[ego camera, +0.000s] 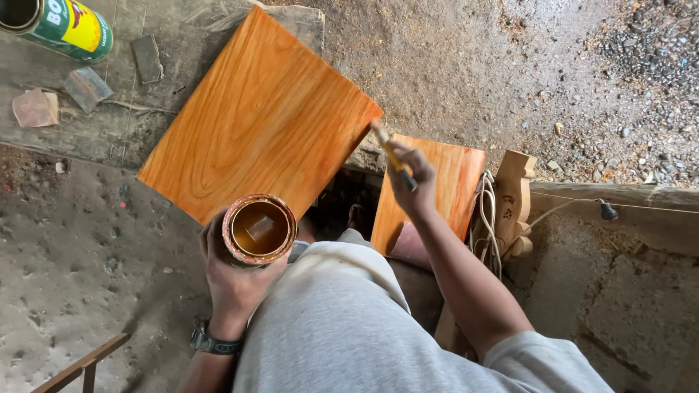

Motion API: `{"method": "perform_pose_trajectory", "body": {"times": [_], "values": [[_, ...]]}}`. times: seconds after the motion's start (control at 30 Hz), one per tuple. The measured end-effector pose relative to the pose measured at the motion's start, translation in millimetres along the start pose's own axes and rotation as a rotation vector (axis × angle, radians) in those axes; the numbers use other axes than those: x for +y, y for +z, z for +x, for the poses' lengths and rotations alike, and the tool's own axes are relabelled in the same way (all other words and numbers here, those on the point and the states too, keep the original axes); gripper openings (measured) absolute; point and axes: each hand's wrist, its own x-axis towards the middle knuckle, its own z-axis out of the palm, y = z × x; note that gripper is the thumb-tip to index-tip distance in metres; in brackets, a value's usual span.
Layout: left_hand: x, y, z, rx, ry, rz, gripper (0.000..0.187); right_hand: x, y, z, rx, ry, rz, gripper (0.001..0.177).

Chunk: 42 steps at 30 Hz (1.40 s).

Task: The person applies a dark wood stain to a rectangular wooden board using a paintbrush. They repeatedly dip the brush into a can of stain and spread it evenly across the surface of the board.

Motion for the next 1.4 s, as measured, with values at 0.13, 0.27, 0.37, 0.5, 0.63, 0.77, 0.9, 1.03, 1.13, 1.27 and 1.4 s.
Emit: {"method": "perform_pose_trajectory", "body": {"times": [0.13,0.27,0.37,0.5,0.63,0.77,0.9,1.03,1.13,1.27,1.4], "values": [[-2.5,3.3,5.3,-0.002,0.018,0.011,0.1,-10.8,1.6,-21.8,-0.085,0.044,0.041,0.019],[-4.1,3.7,4.2,-0.006,-0.002,-0.017,0.105,0.2,-4.2,0.7,0.008,-0.006,-0.001,0.021],[-0.2,4.1,8.2,-0.02,0.065,0.02,0.099,-3.8,-2.3,23.5,0.067,-0.014,-0.012,0.02],[0.0,6.4,10.7,-0.008,0.089,0.034,0.096,-2.2,7.6,-0.6,0.019,-0.022,-0.015,0.017],[-0.7,6.0,11.0,0.011,0.054,0.013,0.096,-24.5,12.2,-48.8,-0.079,0.09,0.016,0.019],[-7.7,9.4,4.4,0.002,0.042,0.033,0.097,-68.5,-6.4,-67.9,-0.163,0.348,0.141,0.023],[0.7,14.7,-0.1,0.016,0.009,0.012,0.097,-52.8,-49.5,-59.0,-0.171,0.446,0.034,0.023],[4.5,24.0,-11.2,0.012,-0.121,-0.065,0.104,-15.8,-87.2,-35.0,0.165,0.834,0.403,0.023],[-1.9,31.3,-23.8,0.001,-0.175,-0.086,0.108,-8.4,-117.6,-12.1,0.221,0.977,0.556,0.014],[-10.1,32.9,-29.1,-0.017,-0.228,-0.108,0.114,-25.4,-131.4,-2.5,0.173,1.086,0.654,0.018],[-33.9,31.0,-30.6,-0.022,-0.253,-0.147,0.131,-44.5,-117.2,-24.2,0.142,1.068,0.658,0.018]]}}
